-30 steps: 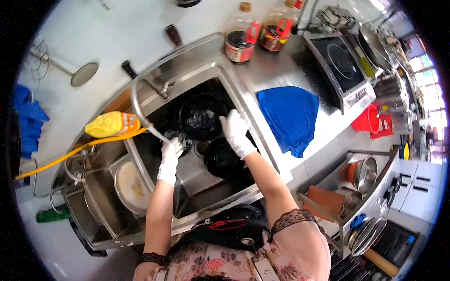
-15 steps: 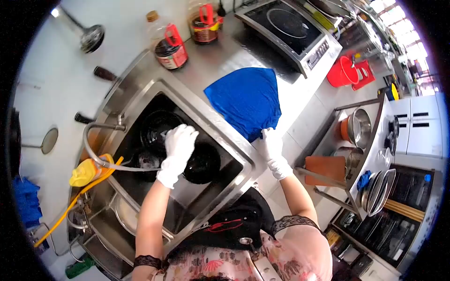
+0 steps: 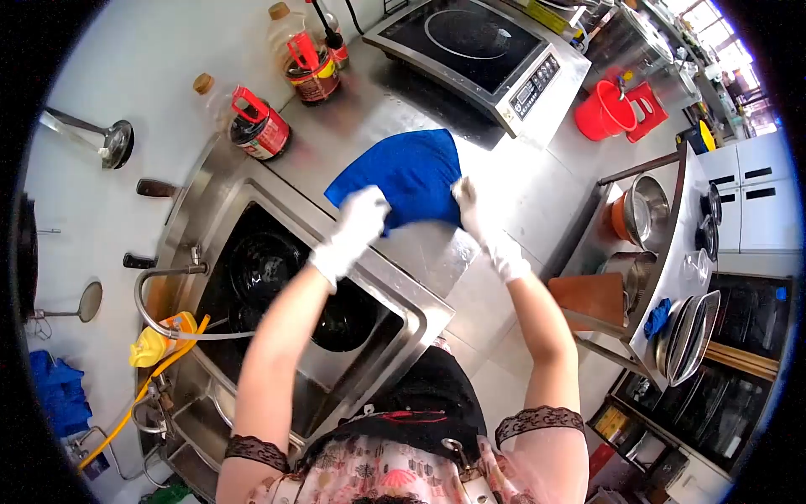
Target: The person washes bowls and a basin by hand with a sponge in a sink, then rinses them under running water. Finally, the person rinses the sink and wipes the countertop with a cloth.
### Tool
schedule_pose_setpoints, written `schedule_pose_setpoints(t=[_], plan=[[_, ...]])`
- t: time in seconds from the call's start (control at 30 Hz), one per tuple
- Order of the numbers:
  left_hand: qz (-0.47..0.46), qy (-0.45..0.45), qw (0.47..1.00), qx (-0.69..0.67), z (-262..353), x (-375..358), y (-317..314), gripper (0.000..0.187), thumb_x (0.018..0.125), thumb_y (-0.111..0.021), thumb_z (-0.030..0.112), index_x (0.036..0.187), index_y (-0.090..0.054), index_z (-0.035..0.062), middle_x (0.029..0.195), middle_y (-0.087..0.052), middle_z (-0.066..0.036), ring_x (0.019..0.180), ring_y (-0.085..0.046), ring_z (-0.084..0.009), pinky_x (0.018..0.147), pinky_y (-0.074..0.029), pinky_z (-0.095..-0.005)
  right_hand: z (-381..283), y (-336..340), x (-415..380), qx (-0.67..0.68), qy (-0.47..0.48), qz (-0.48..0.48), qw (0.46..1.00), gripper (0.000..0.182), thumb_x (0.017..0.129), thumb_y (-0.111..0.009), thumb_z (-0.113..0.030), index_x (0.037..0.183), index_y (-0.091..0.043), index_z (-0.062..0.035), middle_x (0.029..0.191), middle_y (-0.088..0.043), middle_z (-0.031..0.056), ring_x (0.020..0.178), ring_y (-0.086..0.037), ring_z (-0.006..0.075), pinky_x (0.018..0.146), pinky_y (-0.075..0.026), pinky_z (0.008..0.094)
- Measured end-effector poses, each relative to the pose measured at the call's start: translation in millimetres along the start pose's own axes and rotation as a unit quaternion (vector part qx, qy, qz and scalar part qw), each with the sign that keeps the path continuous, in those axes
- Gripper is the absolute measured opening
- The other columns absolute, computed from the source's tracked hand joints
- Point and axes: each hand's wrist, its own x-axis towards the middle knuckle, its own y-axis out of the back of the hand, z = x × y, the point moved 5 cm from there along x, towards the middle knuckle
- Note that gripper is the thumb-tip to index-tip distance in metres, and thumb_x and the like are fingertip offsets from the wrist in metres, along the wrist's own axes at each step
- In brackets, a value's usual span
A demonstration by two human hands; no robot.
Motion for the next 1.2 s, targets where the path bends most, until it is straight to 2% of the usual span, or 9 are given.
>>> schedule_pose_setpoints(t=[0.07, 0.2, 0.53, 0.73, 0.9, 1.0, 1.13, 1.17, 1.2], plan=[[-0.030, 0.161, 0.941, -0.295, 5, 45, 39, 0.003, 0.081, -0.053, 0.000, 0.080, -0.056, 0.0013, 0.065, -0.058, -0.009, 0.056, -0.061, -0.0188, 0.045, -0.045, -0.0342, -24, 9, 46, -0.155, 0.120, -0.024, 0.980, 0.013, 0.089, -0.056, -0.017, 0.089, -0.056, -0.0041, 0.078, -0.060, 0.0103, 0.076, -0.058, 0.0201, 0.075, -0.046, 0.0311], [0.162, -0.108, 0.980, -0.045, 81, 125, 142, 0.017, 0.082, -0.059, 0.002, 0.098, -0.061, -0.0009, 0.080, -0.065, -0.009, 0.070, -0.062, -0.0150, 0.063, -0.049, -0.0281, -166, 43, 88, -0.234, 0.280, -0.005, 0.931, 0.031, 0.079, -0.070, -0.031, 0.096, -0.062, -0.0068, 0.086, -0.067, 0.0122, 0.079, -0.066, 0.0265, 0.072, -0.051, 0.0327], [0.093, -0.184, 0.977, 0.060, 68, 36, 177, 0.023, 0.074, -0.062, -0.002, 0.097, -0.062, 0.0005, 0.099, -0.065, -0.014, 0.093, -0.063, -0.0281, 0.083, -0.049, -0.0324, -186, 21, 7, -0.320, 0.349, -0.073, 0.878, 0.020, 0.077, -0.070, -0.017, 0.094, -0.065, -0.0071, 0.084, -0.064, 0.0108, 0.076, -0.064, 0.0285, 0.069, -0.050, 0.0353], [-0.044, -0.095, 0.977, 0.187, -77, -66, 115, 0.025, 0.078, -0.054, 0.000, 0.102, -0.061, 0.0012, 0.107, -0.063, -0.014, 0.099, -0.060, -0.0311, 0.087, -0.048, -0.0363, -64, -85, -97, -0.312, 0.280, -0.187, 0.888, 0.019, 0.079, -0.067, -0.012, 0.097, -0.064, -0.0085, 0.081, -0.062, 0.0096, 0.072, -0.063, 0.0285, 0.063, -0.050, 0.0369], [-0.017, 0.000, 0.989, 0.147, -94, -120, 114, 0.028, 0.088, -0.047, 0.015, 0.109, -0.062, 0.0025, 0.120, -0.058, -0.017, 0.117, -0.050, -0.0345, 0.101, -0.039, -0.0381, -59, -130, -167, -0.279, 0.280, -0.218, 0.892, 0.023, 0.080, -0.064, -0.016, 0.102, -0.061, -0.0078, 0.080, -0.059, 0.0093, 0.061, -0.062, 0.0269, 0.054, -0.049, 0.0352], [-0.010, -0.130, 0.868, 0.479, -78, -133, 116, 0.021, 0.086, -0.049, 0.017, 0.096, -0.064, 0.0054, 0.122, -0.055, -0.015, 0.112, -0.051, -0.0390, 0.099, -0.039, -0.0438, -61, -149, -189, -0.372, 0.285, -0.285, 0.836, 0.036, 0.074, -0.070, -0.027, 0.103, -0.060, -0.0075, 0.073, -0.057, 0.0073, 0.062, -0.061, 0.0256, 0.053, -0.049, 0.0345], [-0.054, -0.012, 0.944, 0.326, -74, -192, 91, 0.016, 0.082, -0.057, 0.020, 0.090, -0.066, 0.0084, 0.114, -0.060, -0.009, 0.100, -0.058, -0.0314, 0.084, -0.046, -0.0425, -93, -176, -194, -0.227, 0.278, -0.244, 0.901, 0.025, 0.078, -0.069, -0.025, 0.095, -0.066, -0.0074, 0.074, -0.062, 0.0079, 0.065, -0.063, 0.0263, 0.057, -0.050, 0.0345], [0.012, 0.032, 0.977, 0.211, -82, -218, 85, 0.015, 0.083, -0.058, 0.019, 0.088, -0.066, 0.0082, 0.103, -0.063, -0.010, 0.091, -0.061, -0.0299, 0.079, -0.048, -0.0408, -96, -192, -193, -0.127, 0.257, -0.215, 0.934, 0.018, 0.083, -0.065, -0.021, 0.094, -0.066, -0.0058, 0.075, -0.065, 0.0091, 0.063, -0.064, 0.0240, 0.055, -0.050, 0.0336], [0.077, 0.069, 0.990, 0.091, -89, -243, 80, 0.014, 0.083, -0.058, 0.018, 0.087, -0.067, 0.0080, 0.092, -0.065, -0.011, 0.083, -0.063, -0.0283, 0.073, -0.049, -0.0391, -83, -217, -192, -0.051, -0.076, -0.300, 0.950, 0.021, 0.086, -0.063, -0.021, 0.088, -0.064, -0.0009, 0.073, -0.065, 0.0116, 0.062, -0.065, 0.0210, 0.054, -0.051, 0.0328]])
